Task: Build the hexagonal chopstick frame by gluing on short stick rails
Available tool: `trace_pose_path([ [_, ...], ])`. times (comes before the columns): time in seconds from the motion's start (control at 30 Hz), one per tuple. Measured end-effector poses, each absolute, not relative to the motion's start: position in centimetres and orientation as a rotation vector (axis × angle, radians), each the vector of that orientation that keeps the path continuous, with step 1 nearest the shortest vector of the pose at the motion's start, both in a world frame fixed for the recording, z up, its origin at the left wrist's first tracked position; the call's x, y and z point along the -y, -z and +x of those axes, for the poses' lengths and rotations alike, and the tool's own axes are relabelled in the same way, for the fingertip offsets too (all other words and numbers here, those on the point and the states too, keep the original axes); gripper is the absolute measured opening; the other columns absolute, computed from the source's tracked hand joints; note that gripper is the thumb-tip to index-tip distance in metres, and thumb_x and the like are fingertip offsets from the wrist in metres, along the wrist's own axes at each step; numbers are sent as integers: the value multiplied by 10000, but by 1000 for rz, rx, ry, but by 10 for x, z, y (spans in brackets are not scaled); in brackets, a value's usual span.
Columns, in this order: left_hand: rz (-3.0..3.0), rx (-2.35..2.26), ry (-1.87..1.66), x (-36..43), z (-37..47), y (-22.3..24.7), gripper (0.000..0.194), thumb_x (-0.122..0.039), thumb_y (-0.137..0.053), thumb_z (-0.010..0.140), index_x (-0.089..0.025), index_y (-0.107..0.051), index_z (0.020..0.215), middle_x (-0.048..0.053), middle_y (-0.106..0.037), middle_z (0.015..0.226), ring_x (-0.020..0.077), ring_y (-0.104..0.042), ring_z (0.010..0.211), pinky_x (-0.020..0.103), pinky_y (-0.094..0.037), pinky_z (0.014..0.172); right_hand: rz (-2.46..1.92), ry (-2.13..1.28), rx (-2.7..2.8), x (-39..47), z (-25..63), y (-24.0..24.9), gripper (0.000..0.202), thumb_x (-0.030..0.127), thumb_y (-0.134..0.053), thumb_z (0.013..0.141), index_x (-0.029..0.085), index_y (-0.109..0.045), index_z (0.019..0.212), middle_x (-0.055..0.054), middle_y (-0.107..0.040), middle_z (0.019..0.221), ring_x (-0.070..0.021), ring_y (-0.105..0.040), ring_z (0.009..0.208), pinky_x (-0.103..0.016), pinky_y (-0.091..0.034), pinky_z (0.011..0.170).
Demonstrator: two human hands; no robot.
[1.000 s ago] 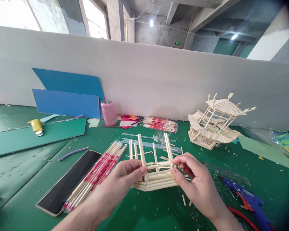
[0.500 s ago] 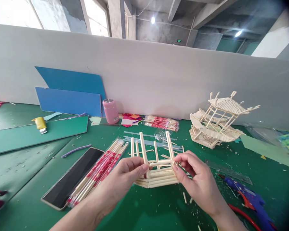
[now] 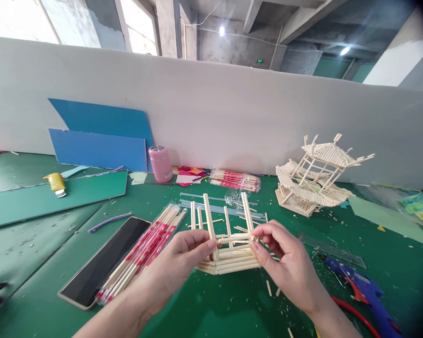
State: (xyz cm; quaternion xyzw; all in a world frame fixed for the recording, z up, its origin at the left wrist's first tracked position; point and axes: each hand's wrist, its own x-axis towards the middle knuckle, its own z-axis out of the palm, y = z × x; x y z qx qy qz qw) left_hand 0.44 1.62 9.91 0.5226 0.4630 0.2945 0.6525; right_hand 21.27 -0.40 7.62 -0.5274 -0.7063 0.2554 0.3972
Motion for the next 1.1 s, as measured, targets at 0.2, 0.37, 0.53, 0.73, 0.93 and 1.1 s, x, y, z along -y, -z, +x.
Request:
trace_pose_path([
  [0.2,1177,-1044,-669,-15,4,-98,295,-424,-551,800,-160,-595,676,-25,-557,674,127,-460,672,227,-328,650,-1338,-663,1784,3,213,-76,74,299,-495,855,244,-530,891,11,-466,797,-127,-467,692,-246,-409,604],
  [0.37,1165,-1033,-672,-16,4,-99,290,-417,-554,798,-161,-609,673,-33,-548,656,118,-459,650,219,-327,635,-1355,-665,1786,4,213,-76,77,306,-491,858,244,-531,880,13,-463,794,-125,-465,690,-247,-407,605],
  [0.53,1179,-1043,-662,-16,4,-100,289,-434,-554,790,-173,-624,685,-27,-569,671,133,-477,669,227,-341,648,-1360,-669,1790,5,213,-77,83,309,-489,860,242,-530,886,9,-468,799,-127,-470,694,-250,-413,609],
  [0.73,1187,-1046,-674,-15,4,-98,295,-437,-551,792,-169,-613,683,-27,-571,668,129,-479,664,230,-346,649,-1330,-664,1771,6,213,-75,91,309,-501,856,248,-536,914,12,-455,786,-123,-471,692,-240,-425,606],
  [0.93,1229,-1073,-664,-18,3,-95,258,-391,-539,816,-169,-597,696,-8,-582,690,147,-497,699,247,-355,671,-1352,-606,1573,14,228,-71,214,341,-503,853,246,-532,1043,21,-462,749,-111,-492,635,-214,-455,555],
  [1.1,1324,-1096,-679,-18,3,-93,243,-367,-555,817,-179,-587,667,-19,-542,660,132,-456,664,241,-335,657,-1560,-454,1421,31,264,-52,201,370,-510,845,220,-545,974,-3,-545,783,-128,-529,680,-231,-458,594],
])
